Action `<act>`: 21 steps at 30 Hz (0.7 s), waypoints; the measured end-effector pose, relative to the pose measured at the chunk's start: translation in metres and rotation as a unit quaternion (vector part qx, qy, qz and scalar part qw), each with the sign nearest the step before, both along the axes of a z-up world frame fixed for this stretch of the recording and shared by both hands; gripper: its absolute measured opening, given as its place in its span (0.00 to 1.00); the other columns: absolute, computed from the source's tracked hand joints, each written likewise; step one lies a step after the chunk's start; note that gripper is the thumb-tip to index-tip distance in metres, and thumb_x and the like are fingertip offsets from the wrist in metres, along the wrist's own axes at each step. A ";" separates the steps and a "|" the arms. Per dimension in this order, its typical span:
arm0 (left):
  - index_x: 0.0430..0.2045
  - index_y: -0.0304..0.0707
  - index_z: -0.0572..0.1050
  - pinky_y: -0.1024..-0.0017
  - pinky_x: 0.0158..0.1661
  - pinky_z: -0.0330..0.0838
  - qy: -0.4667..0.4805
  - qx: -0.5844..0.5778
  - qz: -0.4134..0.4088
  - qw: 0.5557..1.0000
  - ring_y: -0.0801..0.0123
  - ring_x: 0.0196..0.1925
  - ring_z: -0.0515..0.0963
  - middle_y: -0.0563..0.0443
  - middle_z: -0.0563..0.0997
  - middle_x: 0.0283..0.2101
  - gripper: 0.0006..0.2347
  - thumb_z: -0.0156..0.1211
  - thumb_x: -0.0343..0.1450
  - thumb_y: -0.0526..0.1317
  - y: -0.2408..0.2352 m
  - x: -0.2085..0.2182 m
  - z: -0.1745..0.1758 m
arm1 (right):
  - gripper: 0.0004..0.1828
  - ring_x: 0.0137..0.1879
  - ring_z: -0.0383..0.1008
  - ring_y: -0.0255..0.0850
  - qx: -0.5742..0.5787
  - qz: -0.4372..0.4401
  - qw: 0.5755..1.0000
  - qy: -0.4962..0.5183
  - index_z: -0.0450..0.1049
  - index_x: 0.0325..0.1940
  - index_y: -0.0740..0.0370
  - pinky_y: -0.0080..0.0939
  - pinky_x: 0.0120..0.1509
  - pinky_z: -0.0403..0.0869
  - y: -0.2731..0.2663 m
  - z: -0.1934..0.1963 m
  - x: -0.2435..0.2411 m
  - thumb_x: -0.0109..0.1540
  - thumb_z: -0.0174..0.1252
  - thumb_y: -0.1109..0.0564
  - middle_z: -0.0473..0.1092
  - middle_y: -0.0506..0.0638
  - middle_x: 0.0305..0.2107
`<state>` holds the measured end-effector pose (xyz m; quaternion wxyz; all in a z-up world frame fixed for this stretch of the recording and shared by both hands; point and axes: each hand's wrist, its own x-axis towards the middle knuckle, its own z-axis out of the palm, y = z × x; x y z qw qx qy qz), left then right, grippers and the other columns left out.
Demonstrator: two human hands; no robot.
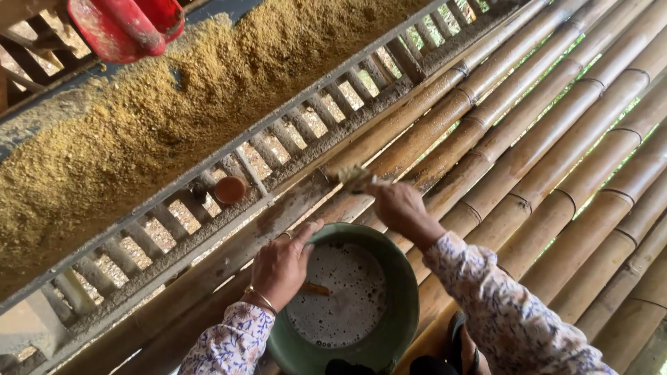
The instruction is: Scrubbing the bamboo floor of a chicken coop with a brush and water.
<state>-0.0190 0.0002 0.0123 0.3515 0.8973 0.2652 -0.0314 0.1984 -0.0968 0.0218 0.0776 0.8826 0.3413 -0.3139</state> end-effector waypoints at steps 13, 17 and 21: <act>0.50 0.60 0.66 0.53 0.32 0.77 0.016 0.020 -0.006 1.000 0.46 0.33 0.82 0.40 0.79 0.30 0.17 0.52 0.68 0.38 -0.001 -0.001 -0.001 | 0.20 0.30 0.74 0.50 0.104 -0.053 0.992 0.051 0.70 0.56 0.38 0.49 0.37 0.73 -0.027 -0.023 0.008 0.60 0.49 0.54 0.73 0.57 0.25; 0.51 0.62 0.65 0.55 0.33 0.77 0.016 0.014 -0.003 1.000 0.47 0.34 0.82 0.40 0.80 0.30 0.18 0.52 0.68 0.37 -0.001 -0.001 -0.005 | 0.20 0.06 0.53 0.31 0.289 -0.269 0.857 0.333 0.68 0.57 0.58 0.31 0.08 0.54 -0.038 -0.039 0.022 0.59 0.49 0.62 0.60 0.48 0.09; 0.51 0.62 0.64 0.56 0.33 0.78 0.026 0.027 -0.012 0.999 0.50 0.34 0.82 0.42 0.80 0.31 0.17 0.51 0.68 0.38 0.001 0.001 0.000 | 0.21 0.11 0.49 0.26 0.279 -0.365 0.782 0.422 0.67 0.57 0.60 0.25 0.13 0.47 -0.026 -0.012 0.016 0.59 0.51 0.58 0.54 0.44 0.11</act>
